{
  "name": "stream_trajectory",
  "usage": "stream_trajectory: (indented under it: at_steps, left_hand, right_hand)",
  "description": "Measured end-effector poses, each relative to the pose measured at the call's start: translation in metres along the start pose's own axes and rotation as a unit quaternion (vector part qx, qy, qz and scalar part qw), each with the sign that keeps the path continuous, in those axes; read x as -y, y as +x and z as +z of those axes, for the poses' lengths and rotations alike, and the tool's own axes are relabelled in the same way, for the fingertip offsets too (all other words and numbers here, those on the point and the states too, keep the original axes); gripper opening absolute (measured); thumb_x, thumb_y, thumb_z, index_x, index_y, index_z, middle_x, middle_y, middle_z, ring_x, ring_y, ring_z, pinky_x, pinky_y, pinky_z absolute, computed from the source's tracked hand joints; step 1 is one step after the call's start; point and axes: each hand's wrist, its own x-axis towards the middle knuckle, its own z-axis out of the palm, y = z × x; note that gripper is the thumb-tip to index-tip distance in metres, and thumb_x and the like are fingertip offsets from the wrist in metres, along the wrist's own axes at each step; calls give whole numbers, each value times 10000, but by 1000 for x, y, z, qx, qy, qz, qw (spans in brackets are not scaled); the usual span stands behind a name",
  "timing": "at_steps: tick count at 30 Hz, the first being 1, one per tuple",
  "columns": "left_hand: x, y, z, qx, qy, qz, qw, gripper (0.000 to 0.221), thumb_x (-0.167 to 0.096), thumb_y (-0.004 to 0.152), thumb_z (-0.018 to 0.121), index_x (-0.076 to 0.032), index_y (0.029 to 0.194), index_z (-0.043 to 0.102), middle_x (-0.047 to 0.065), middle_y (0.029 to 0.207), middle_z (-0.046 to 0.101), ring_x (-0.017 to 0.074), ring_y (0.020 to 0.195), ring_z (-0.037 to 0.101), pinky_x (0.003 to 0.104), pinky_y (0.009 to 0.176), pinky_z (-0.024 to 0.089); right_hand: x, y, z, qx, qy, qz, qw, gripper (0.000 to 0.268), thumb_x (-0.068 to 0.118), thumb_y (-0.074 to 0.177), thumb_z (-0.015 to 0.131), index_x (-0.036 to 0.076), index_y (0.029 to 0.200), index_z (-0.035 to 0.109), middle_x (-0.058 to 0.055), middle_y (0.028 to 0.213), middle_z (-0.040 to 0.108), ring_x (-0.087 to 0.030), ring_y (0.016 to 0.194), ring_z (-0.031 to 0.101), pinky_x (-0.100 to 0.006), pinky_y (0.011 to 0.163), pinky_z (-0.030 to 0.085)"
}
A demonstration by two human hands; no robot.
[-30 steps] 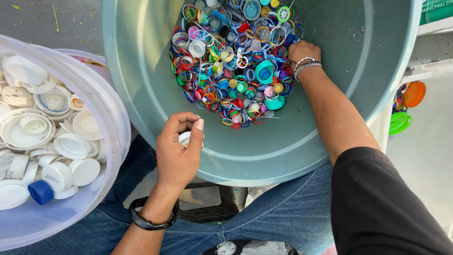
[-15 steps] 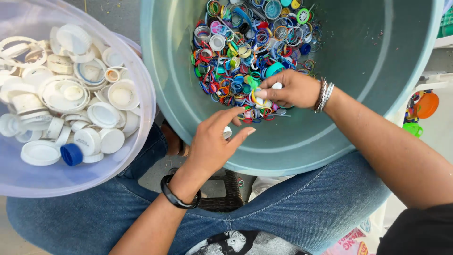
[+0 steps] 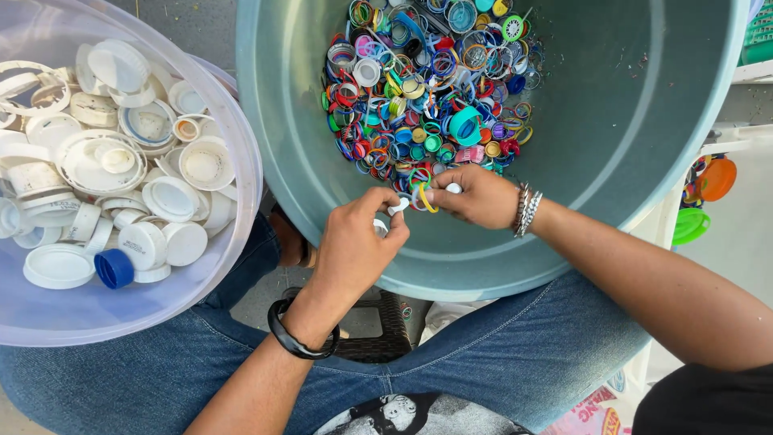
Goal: Sort various plastic and metal bottle caps from a large bucket into smaller containers.
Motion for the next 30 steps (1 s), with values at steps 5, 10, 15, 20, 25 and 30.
stream_trajectory:
  at_steps: [5,10,15,20,25,30]
  left_hand:
    - [-8,3,-6,-25,4,8,1000,207,-96,873,725,-8,968,563,143,802,701,309,682,692,399,580,526]
    - [-10,5,-11,46,-116,-75,989,274,-84,967,599,-89,1222,698,54,733,652,157,526,559,319,473,459]
    - [16,2,2,76,-401,-184,894,169,-160,1059,540,-37,1095,651,11,831,605,95,624,592,262,494,453]
    - [24,-1,4,82,-522,-247,812,235,-244,1075,550,-25,1059,631,40,909,628,121,753,618,275,571,494]
    - [22,2,5,29,-574,-287,766,265,-271,1054,541,-37,1119,645,49,963,652,146,873,639,339,738,545]
    - [20,0,9,21,-545,-306,780,277,-269,1037,541,-37,1144,647,46,998,659,142,906,649,335,759,558]
  right_hand:
    - [16,-6,-62,16,-477,208,854,498,464,898,685,215,1327,649,-146,1106,740,-335,1035,703,-474,913,546]
    - [-6,53,-63,-234,-475,83,844,288,435,978,671,203,1130,747,-164,952,758,-395,892,717,-525,828,570]
    - [-43,113,-49,-244,-523,61,814,376,472,936,713,106,1016,732,-180,873,739,-398,831,716,-525,725,575]
    - [-46,111,-52,-286,-510,49,810,203,302,980,687,117,1013,762,-189,846,738,-396,781,720,-528,658,569]
    - [37,42,-33,-214,-288,145,922,316,404,950,685,119,1052,776,-180,776,744,-316,707,739,-436,696,565]
    - [73,-17,-12,-218,-280,30,935,367,417,947,690,67,1020,772,-149,805,739,-286,732,720,-420,679,547]
